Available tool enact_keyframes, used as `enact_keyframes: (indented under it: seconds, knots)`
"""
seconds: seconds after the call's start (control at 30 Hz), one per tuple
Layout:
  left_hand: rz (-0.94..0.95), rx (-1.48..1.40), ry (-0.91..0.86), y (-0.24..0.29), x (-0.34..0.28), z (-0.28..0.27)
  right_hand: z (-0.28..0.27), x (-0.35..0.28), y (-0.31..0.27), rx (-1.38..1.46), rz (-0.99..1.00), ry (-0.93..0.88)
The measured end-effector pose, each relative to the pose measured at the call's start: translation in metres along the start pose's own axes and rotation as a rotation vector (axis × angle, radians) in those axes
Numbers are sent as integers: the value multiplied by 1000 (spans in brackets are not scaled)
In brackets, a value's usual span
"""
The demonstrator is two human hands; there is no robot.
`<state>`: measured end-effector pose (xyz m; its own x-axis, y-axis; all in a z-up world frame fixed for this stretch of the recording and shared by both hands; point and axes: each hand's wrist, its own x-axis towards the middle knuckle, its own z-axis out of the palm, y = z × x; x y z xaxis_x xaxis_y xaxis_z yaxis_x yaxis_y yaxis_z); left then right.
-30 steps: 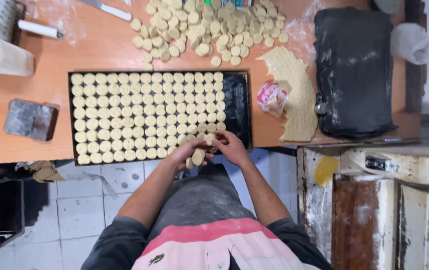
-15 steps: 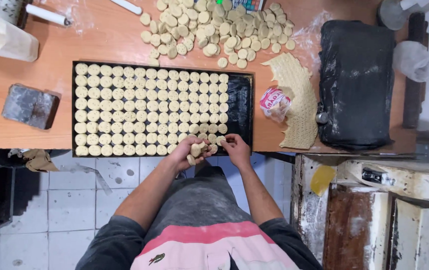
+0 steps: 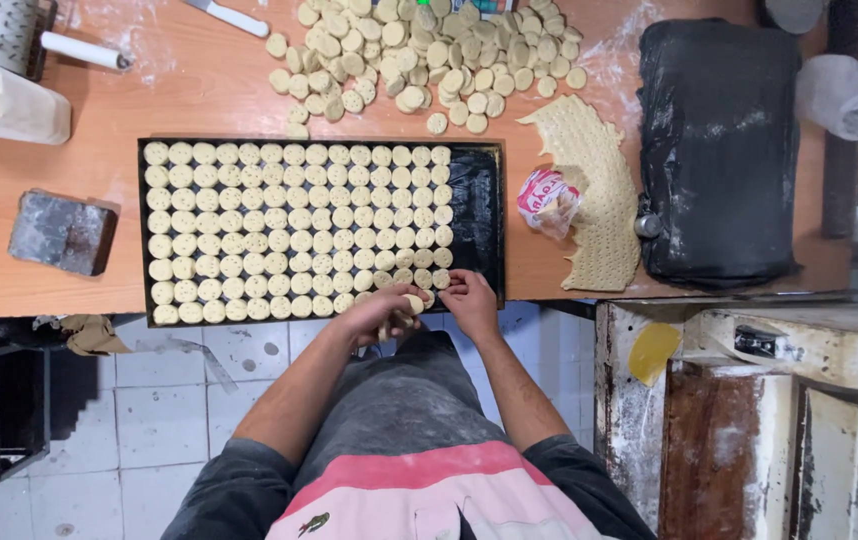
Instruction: The recorder is arranging small pre-cut round pieces of dough onto a baking tray in a grid pattern.
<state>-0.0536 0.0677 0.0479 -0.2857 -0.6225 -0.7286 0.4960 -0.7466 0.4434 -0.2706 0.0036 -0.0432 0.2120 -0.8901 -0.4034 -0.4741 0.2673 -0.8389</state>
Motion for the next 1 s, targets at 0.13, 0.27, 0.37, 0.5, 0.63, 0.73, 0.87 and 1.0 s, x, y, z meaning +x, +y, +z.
enact_keyframes:
  seconds: [0.13,0.27,0.37,0.5,0.63,0.73,0.87,1.0]
  knots:
    - [31,113,35,-5,0,6,-11,-5,-12,-75,1,-36]
    - [134,497,170,-40,69,-25,-9,-7,-26,-23,134,-121]
    - [117,762,235,-44,80,-19,-8,-27,-44,41,172,-224]
    - [107,788,314,-51,98,-22,-3,-14,-16,-46,136,-198]
    - [97,102,254,-2,32,6,-23,-7,6,1,106,-81]
    - [101,-6,190,-4,29,-11,-30,-6,19,-116,143,-101]
    - [116,-108,87,12,7,-7,-34,-10,-10,-307,130,-172]
    - [133,-54,74,14,-5,-3,-32,-19,-49,-593,60,-242]
